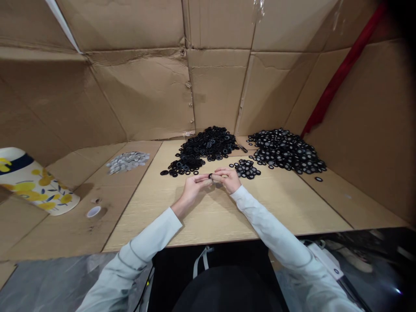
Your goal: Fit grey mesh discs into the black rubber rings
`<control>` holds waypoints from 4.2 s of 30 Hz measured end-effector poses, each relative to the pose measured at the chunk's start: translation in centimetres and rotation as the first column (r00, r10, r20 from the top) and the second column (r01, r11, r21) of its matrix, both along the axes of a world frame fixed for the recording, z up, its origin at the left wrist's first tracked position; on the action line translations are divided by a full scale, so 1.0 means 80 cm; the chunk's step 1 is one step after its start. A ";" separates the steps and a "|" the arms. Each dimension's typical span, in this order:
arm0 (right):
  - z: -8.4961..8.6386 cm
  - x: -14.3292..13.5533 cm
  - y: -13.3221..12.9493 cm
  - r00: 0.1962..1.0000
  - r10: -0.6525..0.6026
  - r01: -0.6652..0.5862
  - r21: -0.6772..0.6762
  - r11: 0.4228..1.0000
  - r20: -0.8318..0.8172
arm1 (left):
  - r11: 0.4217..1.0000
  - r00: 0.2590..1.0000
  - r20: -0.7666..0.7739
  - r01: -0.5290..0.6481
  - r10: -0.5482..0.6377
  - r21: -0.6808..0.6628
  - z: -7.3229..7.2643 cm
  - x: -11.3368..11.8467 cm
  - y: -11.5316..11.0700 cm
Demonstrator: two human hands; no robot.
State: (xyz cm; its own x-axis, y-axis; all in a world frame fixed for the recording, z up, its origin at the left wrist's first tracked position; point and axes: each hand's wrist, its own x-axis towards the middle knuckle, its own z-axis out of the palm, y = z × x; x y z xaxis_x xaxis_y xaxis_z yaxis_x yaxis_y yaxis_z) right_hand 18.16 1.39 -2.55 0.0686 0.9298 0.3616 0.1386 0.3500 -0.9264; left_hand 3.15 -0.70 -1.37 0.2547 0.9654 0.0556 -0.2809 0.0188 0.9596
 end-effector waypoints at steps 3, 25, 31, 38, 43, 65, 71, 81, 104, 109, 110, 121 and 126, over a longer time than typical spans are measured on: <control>0.001 -0.002 -0.002 1.000 -0.021 0.021 -0.008 1.000 -0.002 | 1.000 1.000 -0.001 -0.013 0.013 0.006 0.002 0.001 -0.001; 0.010 0.010 -0.001 0.975 0.195 -0.180 -0.141 0.973 0.102 | 0.998 0.987 -0.159 0.044 -0.038 0.036 0.011 -0.002 -0.007; 0.011 0.016 -0.001 0.918 0.393 -0.372 -0.227 0.900 0.056 | 0.994 0.980 -0.164 0.105 -0.109 -0.034 0.019 0.000 -0.012; -0.011 -0.011 -0.002 0.942 0.265 -0.312 -0.253 0.916 -0.206 | 0.999 0.998 -0.058 -0.038 0.038 0.004 0.003 0.007 -0.006; -0.013 -0.021 -0.008 0.879 0.223 -0.371 -0.312 0.875 -0.422 | 0.996 0.994 -0.073 -0.077 0.081 0.049 -0.010 0.010 -0.001; 0.008 0.010 -0.004 0.929 0.278 -0.350 -0.334 0.875 -0.245 | 0.997 0.994 -0.077 0.081 -0.080 0.004 0.000 0.008 -0.004; 0.003 0.005 -0.002 0.932 0.256 -0.336 -0.346 0.876 -0.257 | 0.984 0.970 -0.244 0.060 -0.018 0.166 0.004 0.003 -0.008; 0.008 0.004 -0.012 0.799 0.315 -0.543 -0.388 0.745 -0.512 | 0.943 0.934 -0.342 0.013 0.107 0.333 0.003 0.002 -0.007; -0.014 -0.011 -0.001 0.884 0.232 -0.385 -0.349 0.855 -0.406 | 0.992 0.991 -0.061 -0.119 0.116 -0.045 0.009 0.003 -0.007; -0.015 -0.015 0.000 0.935 0.160 -0.243 -0.245 0.939 -0.315 | 0.997 0.986 -0.147 -0.077 0.076 0.000 0.014 0.001 -0.003; -0.015 -0.017 0.000 0.942 0.136 -0.210 -0.223 0.952 -0.306 | 0.998 0.984 -0.163 -0.064 0.066 0.020 0.013 0.002 -0.002; -0.008 -0.024 -0.004 0.981 -0.011 -0.007 -0.093 0.996 -0.195 | 0.999 0.990 -0.138 0.009 -0.002 0.051 0.006 0.004 0.001; -0.004 -0.016 -0.006 0.994 -0.023 0.014 -0.081 0.997 -0.107 | 0.994 0.995 -0.002 -0.101 0.101 -0.036 0.010 0.006 -0.003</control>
